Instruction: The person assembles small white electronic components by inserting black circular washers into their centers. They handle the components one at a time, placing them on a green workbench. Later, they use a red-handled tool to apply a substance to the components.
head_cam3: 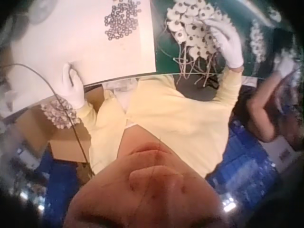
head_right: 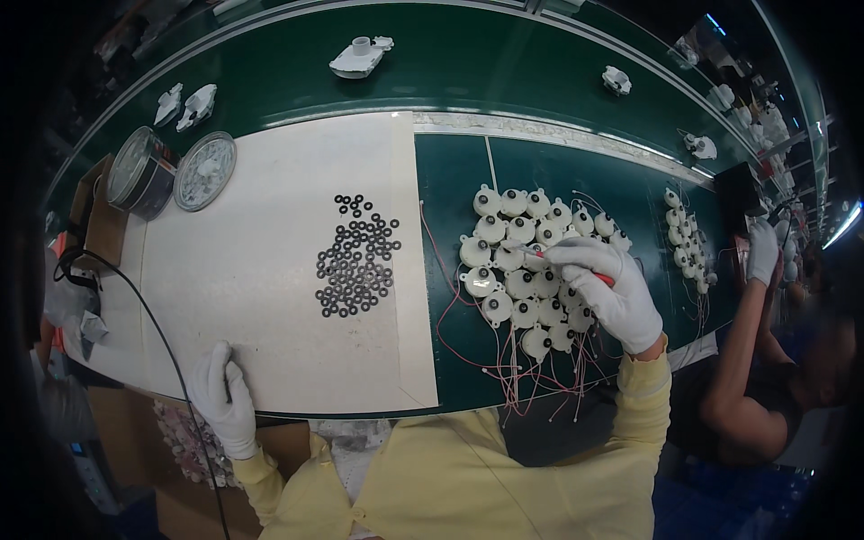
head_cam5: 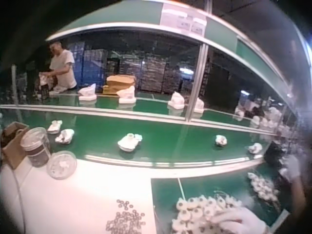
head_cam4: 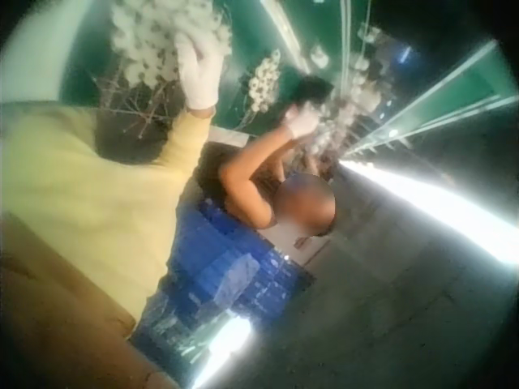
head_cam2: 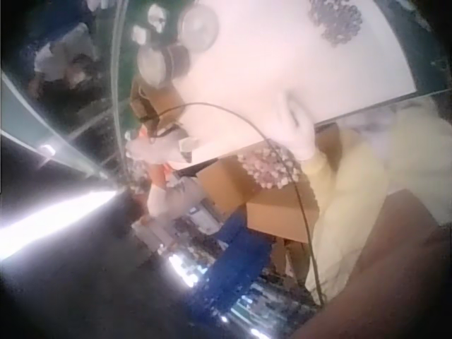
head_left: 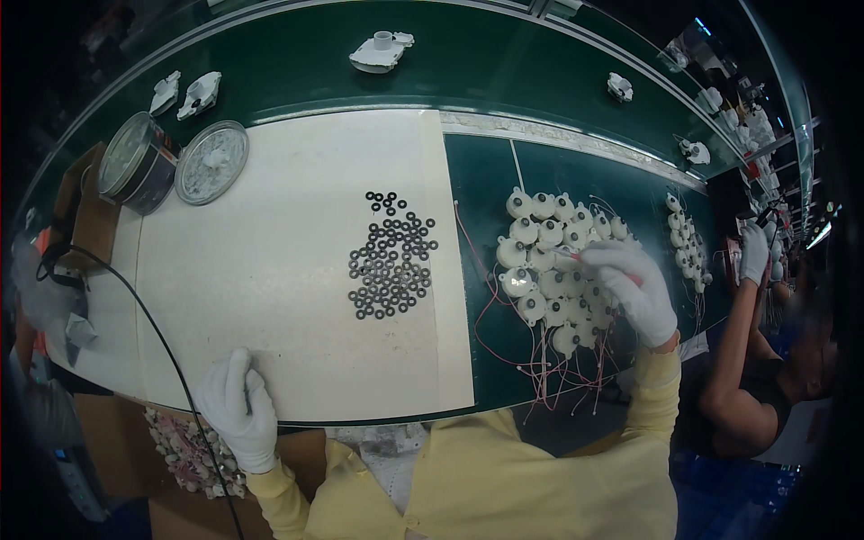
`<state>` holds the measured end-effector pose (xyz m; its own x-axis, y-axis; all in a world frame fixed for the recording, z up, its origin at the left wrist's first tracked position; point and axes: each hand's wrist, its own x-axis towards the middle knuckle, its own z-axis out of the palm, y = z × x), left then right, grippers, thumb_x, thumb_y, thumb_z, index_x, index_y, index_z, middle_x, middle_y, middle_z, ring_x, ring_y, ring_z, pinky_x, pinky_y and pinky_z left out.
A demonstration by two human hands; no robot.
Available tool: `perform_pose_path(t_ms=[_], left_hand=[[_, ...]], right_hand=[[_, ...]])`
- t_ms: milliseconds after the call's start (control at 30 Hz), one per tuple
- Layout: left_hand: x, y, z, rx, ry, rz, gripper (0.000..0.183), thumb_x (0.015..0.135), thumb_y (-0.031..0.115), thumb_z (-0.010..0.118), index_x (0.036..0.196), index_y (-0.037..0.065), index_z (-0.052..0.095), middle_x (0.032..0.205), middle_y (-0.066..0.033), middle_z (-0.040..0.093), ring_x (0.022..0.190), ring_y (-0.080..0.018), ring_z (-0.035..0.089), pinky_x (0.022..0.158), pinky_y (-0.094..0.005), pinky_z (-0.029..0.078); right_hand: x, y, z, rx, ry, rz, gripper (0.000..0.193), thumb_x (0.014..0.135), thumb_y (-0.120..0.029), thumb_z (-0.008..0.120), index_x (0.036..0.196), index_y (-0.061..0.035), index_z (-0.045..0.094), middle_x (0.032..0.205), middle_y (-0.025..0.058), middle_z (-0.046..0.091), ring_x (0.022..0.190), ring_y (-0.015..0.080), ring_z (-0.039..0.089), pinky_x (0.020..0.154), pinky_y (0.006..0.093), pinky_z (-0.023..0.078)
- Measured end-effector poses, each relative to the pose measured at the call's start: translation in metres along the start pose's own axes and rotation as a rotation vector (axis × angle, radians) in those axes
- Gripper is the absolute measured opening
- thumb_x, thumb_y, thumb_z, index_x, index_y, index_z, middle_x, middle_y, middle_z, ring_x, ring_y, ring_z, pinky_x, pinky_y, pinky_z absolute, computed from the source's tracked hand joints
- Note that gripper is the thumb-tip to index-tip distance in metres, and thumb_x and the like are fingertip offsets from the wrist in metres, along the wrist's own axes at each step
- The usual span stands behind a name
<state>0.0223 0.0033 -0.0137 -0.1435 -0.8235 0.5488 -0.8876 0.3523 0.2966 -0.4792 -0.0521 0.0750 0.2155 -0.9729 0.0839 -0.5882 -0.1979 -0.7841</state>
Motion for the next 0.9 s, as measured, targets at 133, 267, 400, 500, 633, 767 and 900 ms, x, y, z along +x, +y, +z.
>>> perform_pose_path(t_ms=[133, 267, 400, 500, 633, 767, 900], left_hand=[[0.001, 0.001, -0.002, 0.0, -0.015, -0.011, 0.037, 0.087, -0.01, 0.059, 0.123, -0.003, 0.066, 0.101, -0.0181, 0.068, 0.087, -0.0364, 0.065, 0.077, -0.045, 0.051], [0.003, 0.001, 0.002, 0.04, 0.045, 0.023, 0.035, 0.085, -0.006, 0.064, 0.119, 0.0, 0.066, 0.096, -0.015, 0.067, 0.081, -0.035, 0.063, 0.069, -0.0449, 0.046], [0.003, 0.001, 0.003, 0.016, 0.053, 0.027, 0.035, 0.085, -0.006, 0.064, 0.119, 0.0, 0.066, 0.096, -0.0153, 0.067, 0.08, -0.035, 0.063, 0.069, -0.0452, 0.046], [0.004, 0.001, 0.003, 0.005, 0.053, 0.025, 0.034, 0.085, -0.005, 0.064, 0.119, 0.0, 0.066, 0.097, -0.0156, 0.067, 0.08, -0.0351, 0.063, 0.068, -0.0451, 0.046], [0.005, 0.002, 0.003, 0.032, 0.058, 0.042, 0.034, 0.086, -0.006, 0.063, 0.119, 0.0, 0.066, 0.097, -0.0155, 0.067, 0.078, -0.035, 0.063, 0.067, -0.0444, 0.046], [0.004, 0.001, 0.001, 0.011, 0.024, 0.016, 0.034, 0.086, -0.005, 0.063, 0.119, 0.0, 0.066, 0.098, -0.0149, 0.068, 0.08, -0.0347, 0.063, 0.068, -0.0444, 0.046], [0.002, 0.001, 0.001, 0.031, 0.025, 0.016, 0.034, 0.087, -0.005, 0.064, 0.12, 0.0, 0.066, 0.1, -0.0145, 0.069, 0.082, -0.0342, 0.064, 0.07, -0.0445, 0.046]], right_hand=[[-0.001, -0.001, -0.001, -0.056, -0.028, -0.083, 0.026, 0.093, -0.003, 0.061, 0.115, -0.0024, 0.074, 0.115, 0.0159, 0.072, 0.097, 0.0277, 0.069, 0.088, 0.0361, 0.052], [-0.005, -0.005, -0.007, -0.03, -0.06, -0.008, 0.025, 0.092, -0.002, 0.06, 0.114, -0.0021, 0.074, 0.115, 0.0157, 0.073, 0.098, 0.0273, 0.069, 0.087, 0.0362, 0.053], [-0.002, -0.01, -0.009, -0.023, -0.033, -0.035, 0.025, 0.092, -0.002, 0.06, 0.113, -0.0021, 0.074, 0.113, 0.0155, 0.073, 0.096, 0.0262, 0.069, 0.085, 0.0354, 0.053], [0.001, -0.012, -0.004, -0.024, -0.023, -0.047, 0.025, 0.091, -0.001, 0.062, 0.113, -0.0019, 0.074, 0.113, 0.0157, 0.073, 0.094, 0.0258, 0.069, 0.084, 0.0351, 0.053], [0.003, -0.01, -0.004, -0.068, -0.07, -0.089, 0.025, 0.089, 0.001, 0.063, 0.111, -0.0016, 0.073, 0.112, 0.0155, 0.073, 0.093, 0.0259, 0.069, 0.083, 0.0352, 0.053], [-0.003, -0.013, -0.011, -0.056, -0.066, -0.06, 0.025, 0.088, 0.002, 0.062, 0.11, -0.0012, 0.074, 0.112, 0.0147, 0.073, 0.092, 0.0241, 0.069, 0.082, 0.0343, 0.053], [-0.007, -0.008, -0.011, -0.049, 0.068, -0.002, 0.026, 0.087, 0.003, 0.061, 0.109, 0.0003, 0.073, 0.112, 0.014, 0.073, 0.093, 0.0209, 0.068, 0.084, 0.0326, 0.053]])
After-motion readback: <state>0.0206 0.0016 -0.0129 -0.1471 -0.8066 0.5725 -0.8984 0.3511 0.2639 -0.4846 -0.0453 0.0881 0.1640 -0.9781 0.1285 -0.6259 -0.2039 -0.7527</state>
